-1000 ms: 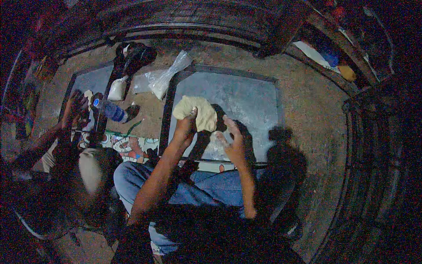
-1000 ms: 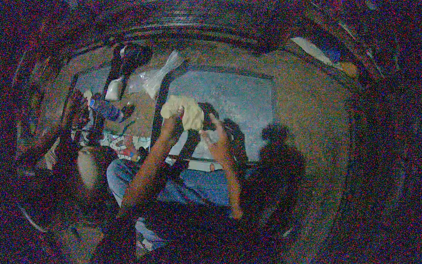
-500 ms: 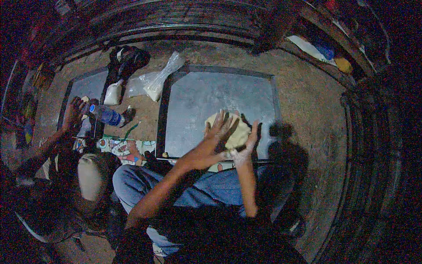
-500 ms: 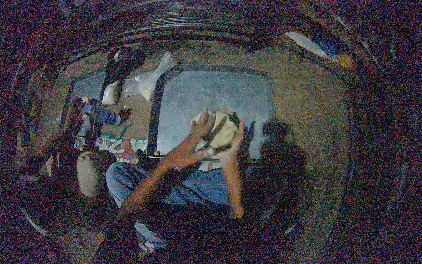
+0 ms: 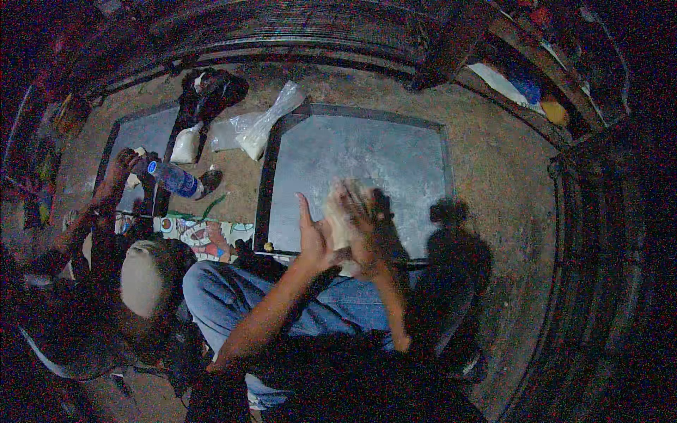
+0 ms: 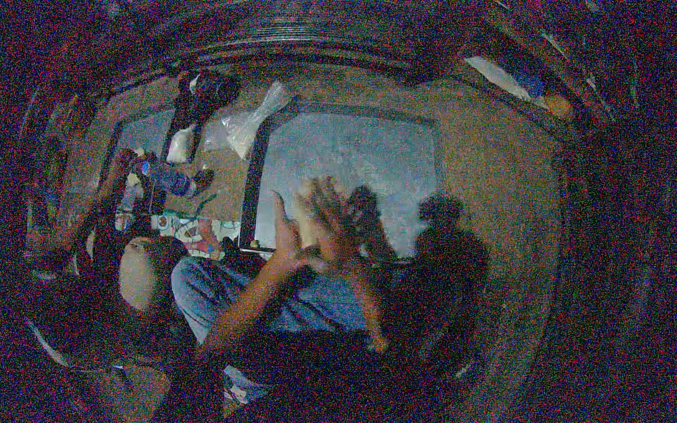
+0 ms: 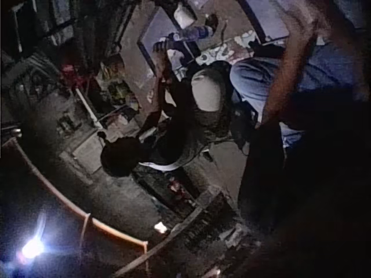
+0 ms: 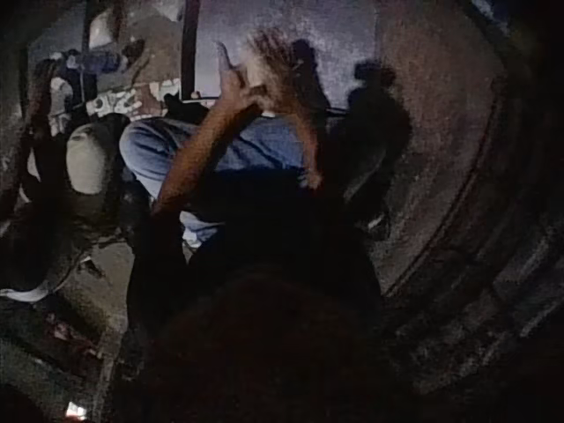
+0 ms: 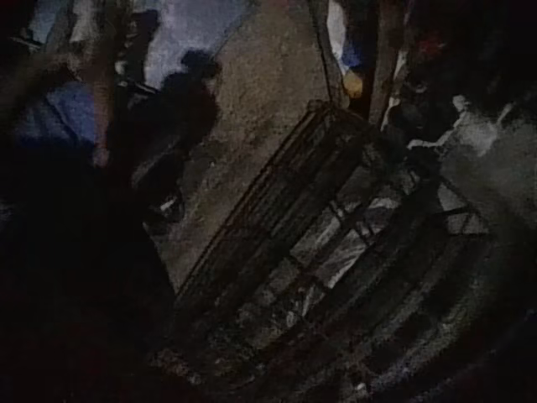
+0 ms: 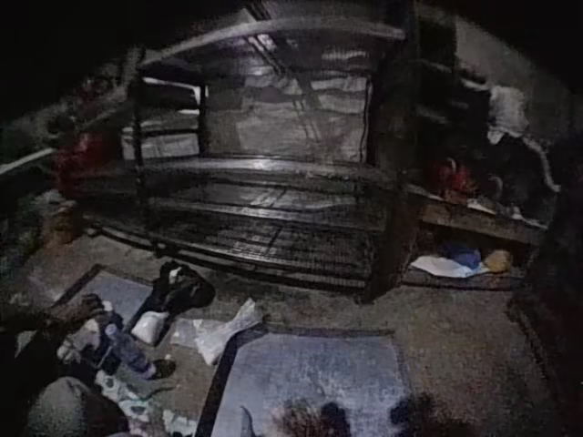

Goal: The person kneads a piece of dough on a metal tray, folding it, rolling it with their hands, and occasionally picking it up to stretch it.

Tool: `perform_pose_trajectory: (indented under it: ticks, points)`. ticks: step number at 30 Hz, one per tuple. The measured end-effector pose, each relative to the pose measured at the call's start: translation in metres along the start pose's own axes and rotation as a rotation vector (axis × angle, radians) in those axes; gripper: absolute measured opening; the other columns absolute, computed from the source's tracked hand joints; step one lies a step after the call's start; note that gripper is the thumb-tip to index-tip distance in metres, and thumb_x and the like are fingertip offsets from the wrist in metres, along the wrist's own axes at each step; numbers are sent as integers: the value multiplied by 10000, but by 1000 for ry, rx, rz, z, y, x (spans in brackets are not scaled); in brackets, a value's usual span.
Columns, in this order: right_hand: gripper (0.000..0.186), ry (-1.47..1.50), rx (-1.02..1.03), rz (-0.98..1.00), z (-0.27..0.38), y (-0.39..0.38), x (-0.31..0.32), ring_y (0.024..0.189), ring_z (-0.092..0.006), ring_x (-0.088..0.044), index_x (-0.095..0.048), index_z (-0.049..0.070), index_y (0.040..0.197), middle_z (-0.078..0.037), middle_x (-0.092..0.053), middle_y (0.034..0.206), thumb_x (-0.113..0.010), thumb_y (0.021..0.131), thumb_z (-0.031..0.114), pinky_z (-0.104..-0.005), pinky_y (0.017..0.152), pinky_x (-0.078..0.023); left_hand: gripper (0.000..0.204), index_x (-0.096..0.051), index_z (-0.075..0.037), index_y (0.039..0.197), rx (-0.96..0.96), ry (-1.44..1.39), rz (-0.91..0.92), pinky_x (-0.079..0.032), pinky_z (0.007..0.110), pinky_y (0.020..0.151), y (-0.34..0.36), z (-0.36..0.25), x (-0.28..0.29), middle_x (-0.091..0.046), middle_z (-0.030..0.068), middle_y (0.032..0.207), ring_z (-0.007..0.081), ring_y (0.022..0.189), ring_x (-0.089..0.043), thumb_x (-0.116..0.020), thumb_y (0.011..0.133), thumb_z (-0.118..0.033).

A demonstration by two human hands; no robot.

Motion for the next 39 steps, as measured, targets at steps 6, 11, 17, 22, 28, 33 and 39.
perform_pose_trajectory:
  ticks: [6,11,17,22,28,33,39]
  points:
    - [794,555,-155,-120,-2,2,9,1327,-309,-276,-312,10,1376,-162,-311,1432,-405,850,599,-439,1089,-165,768,-527,-94,1136,-214,251,-135,-472,467,812,-3,-34,46,-567,123,1128,314,984,-570,-315,798,-750]
    - [812,621,-227,-186,-25,-12,-3,1323,-290,-304,-298,4,1389,-158,-315,1439,-327,872,629,-414,1096,-170,591,-552,-105,944,-464,733,-359,-467,348,587,11,-34,6,-586,55,823,216,674,-558,-309,885,-640]
    - [870,1994,-758,-192,-37,-24,-70,1271,-288,-373,-328,54,1379,-114,-405,1373,-393,810,709,-435,1064,-270,565,-471,-70,1065,-263,1537,-603,-422,311,754,9,-42,-1,-515,81,957,161,854,-493,-339,910,-597]
    - [699,2085,-704,-228,-62,-37,-80,1246,-286,-404,-371,65,1343,-108,-444,1324,-519,844,530,-447,1057,-290,485,-409,-33,1180,-280,1633,-422,-456,319,748,2,-39,-24,-573,111,990,186,862,-557,-517,901,-414]
    - [421,1753,-824,-285,-52,-24,-64,1101,-241,-533,-514,58,1205,-81,-568,1157,-641,806,106,-411,942,-435,411,-441,-35,1128,-317,1762,-354,-490,281,628,-4,-53,-24,-627,131,956,154,801,-607,-668,838,-218]
    - [463,1738,-870,-171,-68,-38,-71,1071,-248,-554,-504,79,1204,-97,-569,1155,-657,791,224,-417,876,-482,392,-484,-70,1120,-259,1895,-251,-486,255,592,-8,-38,-52,-624,112,959,135,736,-599,-696,813,-193]
    - [582,1973,-894,-53,-71,-44,-69,1120,-285,-531,-448,63,1279,-113,-541,1223,-665,780,269,-439,942,-449,374,-515,-69,1116,-200,1858,-260,-490,288,724,-5,-40,-50,-625,82,988,130,849,-579,-696,812,-192]
Point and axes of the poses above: each hand's wrist, its own y-axis towards the middle knuckle, its own x-axis out of the back of the hand, z = x × y, the point moved 3 cm from there along y, towards the middle knuckle
